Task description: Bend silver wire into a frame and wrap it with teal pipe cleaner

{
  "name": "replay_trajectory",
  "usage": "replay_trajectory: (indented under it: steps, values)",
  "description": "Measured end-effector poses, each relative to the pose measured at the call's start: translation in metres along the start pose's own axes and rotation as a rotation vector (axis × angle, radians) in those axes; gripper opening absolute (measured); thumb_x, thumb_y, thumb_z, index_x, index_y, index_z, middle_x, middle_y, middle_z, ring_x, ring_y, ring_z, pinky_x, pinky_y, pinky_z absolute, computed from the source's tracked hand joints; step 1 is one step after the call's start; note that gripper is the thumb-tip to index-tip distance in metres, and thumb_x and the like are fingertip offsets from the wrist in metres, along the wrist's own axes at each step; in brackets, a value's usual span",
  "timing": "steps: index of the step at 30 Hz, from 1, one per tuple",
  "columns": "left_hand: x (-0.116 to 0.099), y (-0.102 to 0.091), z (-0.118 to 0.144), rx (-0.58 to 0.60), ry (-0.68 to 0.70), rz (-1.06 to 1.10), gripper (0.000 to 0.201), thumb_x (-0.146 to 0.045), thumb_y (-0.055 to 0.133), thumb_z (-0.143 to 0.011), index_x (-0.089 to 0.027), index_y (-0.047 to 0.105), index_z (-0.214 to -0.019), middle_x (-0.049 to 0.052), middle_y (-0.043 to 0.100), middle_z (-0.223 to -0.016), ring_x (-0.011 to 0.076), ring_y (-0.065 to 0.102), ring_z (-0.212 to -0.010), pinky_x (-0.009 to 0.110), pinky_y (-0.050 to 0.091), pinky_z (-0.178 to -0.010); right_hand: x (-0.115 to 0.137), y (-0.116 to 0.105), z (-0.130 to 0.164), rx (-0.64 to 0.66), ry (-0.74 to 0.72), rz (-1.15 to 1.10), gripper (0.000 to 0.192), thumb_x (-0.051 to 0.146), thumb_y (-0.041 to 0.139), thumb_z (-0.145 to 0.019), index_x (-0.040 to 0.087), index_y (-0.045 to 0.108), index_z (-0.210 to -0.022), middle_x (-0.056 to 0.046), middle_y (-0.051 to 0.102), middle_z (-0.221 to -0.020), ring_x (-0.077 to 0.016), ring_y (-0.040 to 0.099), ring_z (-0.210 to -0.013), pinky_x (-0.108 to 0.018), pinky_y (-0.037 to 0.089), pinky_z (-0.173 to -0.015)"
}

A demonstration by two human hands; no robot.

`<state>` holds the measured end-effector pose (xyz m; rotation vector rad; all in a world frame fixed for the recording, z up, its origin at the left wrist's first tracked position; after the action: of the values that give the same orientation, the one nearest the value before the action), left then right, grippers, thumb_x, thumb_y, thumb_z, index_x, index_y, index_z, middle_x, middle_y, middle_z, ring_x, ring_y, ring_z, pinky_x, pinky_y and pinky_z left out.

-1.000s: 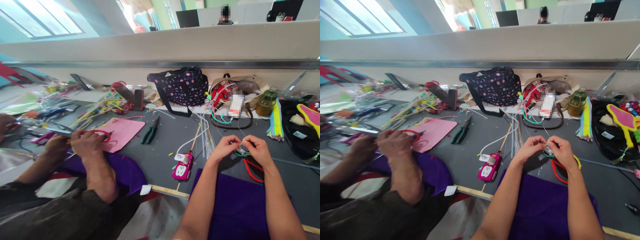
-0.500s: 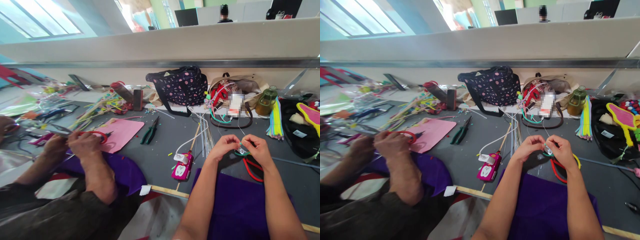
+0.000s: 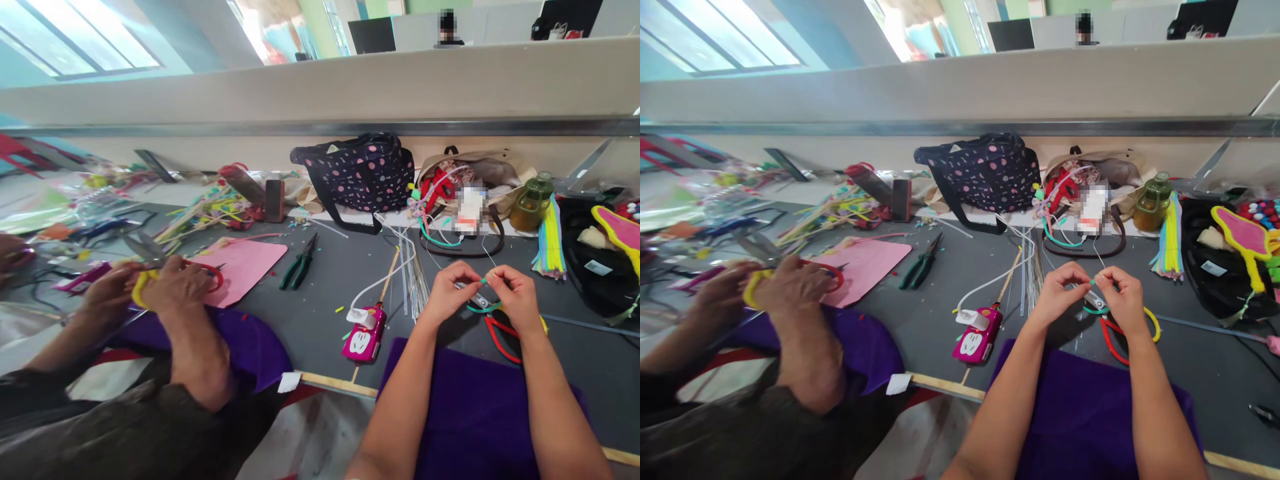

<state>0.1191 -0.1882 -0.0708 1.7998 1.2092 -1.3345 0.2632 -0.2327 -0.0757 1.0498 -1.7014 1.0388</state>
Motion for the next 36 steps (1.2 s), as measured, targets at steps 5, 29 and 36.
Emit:
replay_trajectory:
  steps: [5, 29, 36]
  values:
    - [-0.009, 0.002, 0.002, -0.074, 0.13, -0.107, 0.005, -0.02, 0.068, -0.079, -0.016, 0.069, -0.078, 0.003, 0.061, -0.078, 0.0121, 0.058, -0.071, 0.023, 0.045, -0.063, -0.01, 0.0, 0.0, -0.105, 0.066, -0.072, 0.021, 0.037, 0.065, -0.082, 0.018, 0.065, -0.073, 0.002, 0.054, -0.064, -0.0115, 0.042, -0.059, -0.025, 0.033, -0.057]
    - [0.016, 0.008, 0.005, -0.128, -0.236, 0.183, 0.025, -0.037, 0.064, -0.082, -0.013, 0.069, -0.088, 0.004, 0.065, -0.077, 0.0141, 0.063, -0.066, 0.025, 0.05, -0.061, -0.004, 0.001, -0.001, -0.077, -0.059, -0.034, 0.017, 0.033, 0.061, -0.087, 0.02, 0.065, -0.078, 0.001, 0.06, -0.072, -0.0142, 0.051, -0.068, -0.027, 0.04, -0.068]
    - [0.021, 0.009, 0.006, -0.005, -0.345, 0.24, 0.03, -0.042, 0.068, -0.077, -0.012, 0.065, -0.08, -0.001, 0.057, -0.06, 0.0107, 0.059, -0.052, 0.02, 0.041, -0.049, 0.005, 0.003, -0.002, 0.026, -0.095, 0.047, 0.019, 0.032, 0.059, -0.087, 0.02, 0.062, -0.074, 0.0, 0.061, -0.072, -0.0152, 0.054, -0.07, -0.027, 0.042, -0.069]
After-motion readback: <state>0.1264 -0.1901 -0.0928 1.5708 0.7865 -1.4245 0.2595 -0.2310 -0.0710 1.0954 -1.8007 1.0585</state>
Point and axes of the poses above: each hand's wrist, its own z-axis away from the middle knuckle, its own y-axis out of the palm, x = y × z, the point moved 6 cm from there along -z, towards the middle knuckle
